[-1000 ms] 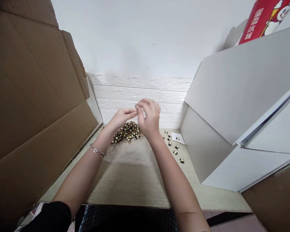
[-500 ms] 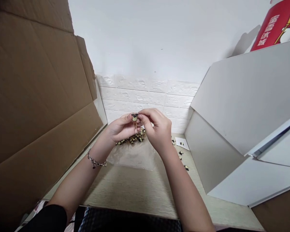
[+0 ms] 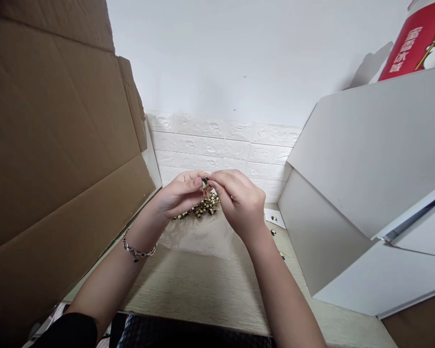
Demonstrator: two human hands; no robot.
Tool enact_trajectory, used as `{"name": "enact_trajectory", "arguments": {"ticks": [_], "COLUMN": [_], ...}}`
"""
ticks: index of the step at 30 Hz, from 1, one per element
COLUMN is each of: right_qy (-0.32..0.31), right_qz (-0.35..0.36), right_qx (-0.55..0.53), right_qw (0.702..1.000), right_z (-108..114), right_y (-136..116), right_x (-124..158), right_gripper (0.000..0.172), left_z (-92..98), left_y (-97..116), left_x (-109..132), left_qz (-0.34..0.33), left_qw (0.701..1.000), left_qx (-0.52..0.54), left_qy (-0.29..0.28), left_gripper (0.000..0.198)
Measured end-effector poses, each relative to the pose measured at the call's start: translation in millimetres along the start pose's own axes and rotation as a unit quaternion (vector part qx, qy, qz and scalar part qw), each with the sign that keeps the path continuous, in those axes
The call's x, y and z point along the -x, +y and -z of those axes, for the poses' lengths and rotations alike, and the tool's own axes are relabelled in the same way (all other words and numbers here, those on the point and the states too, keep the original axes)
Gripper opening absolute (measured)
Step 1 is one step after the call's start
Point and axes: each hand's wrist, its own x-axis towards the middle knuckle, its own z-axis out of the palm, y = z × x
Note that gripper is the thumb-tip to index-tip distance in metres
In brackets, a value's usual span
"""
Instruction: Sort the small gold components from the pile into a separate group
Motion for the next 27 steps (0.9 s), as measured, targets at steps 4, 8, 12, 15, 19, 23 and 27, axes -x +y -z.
{"name": "enact_trajectory", "arguments": {"ticks": [4,8,12,15,19,23,27], "right_qy": [-0.001,-0.016,-0.030,-0.039,-0.037,-0.035,-0.034], "right_qz": [0.009,-0.001,-0.015,-0.019,-0.028,-0.032,-0.033], "right_qx": [0.002,0.013,0.009,0.007,0.004,0.012,0.009], "right_qw": [1.000,1.000,0.999,0.999,0.999,0.999,0.999], "right_z": [-0.3,-0.5,0.3,1.1,1.1,0.7,0.3], "right_y": [1.2,3.2,5.8,6.9,6.9,7.2,7.8], "right_x": [0.4,0.9,1.2,1.2,1.4,2.2,2.6], "right_gripper": [0.015,0.014,0.013,0.013,0.012,0.012,0.012], "left_z": [-0.2,-0.4,0.2,0.6,1.1,1.8,0.8], "left_y": [1.3,2.2,2.7,2.7,0.9,-1.7,-1.1], "left_x": [0.7,0.5,0.0,-0.3,-1.2,-2.2,-2.1], "left_qz": [-0.003,-0.003,0.002,0.011,0.014,0.007,0.010], "left_qw": [1.000,0.999,0.999,0.999,0.999,1.000,1.000], "left_qx": [-0.009,-0.031,-0.037,-0.038,-0.031,-0.022,-0.021], "left_qy": [0.015,0.036,0.037,0.033,0.034,0.021,0.017], "left_gripper": [0.026,0.024,0.023,0.023,0.024,0.022,0.022]}}
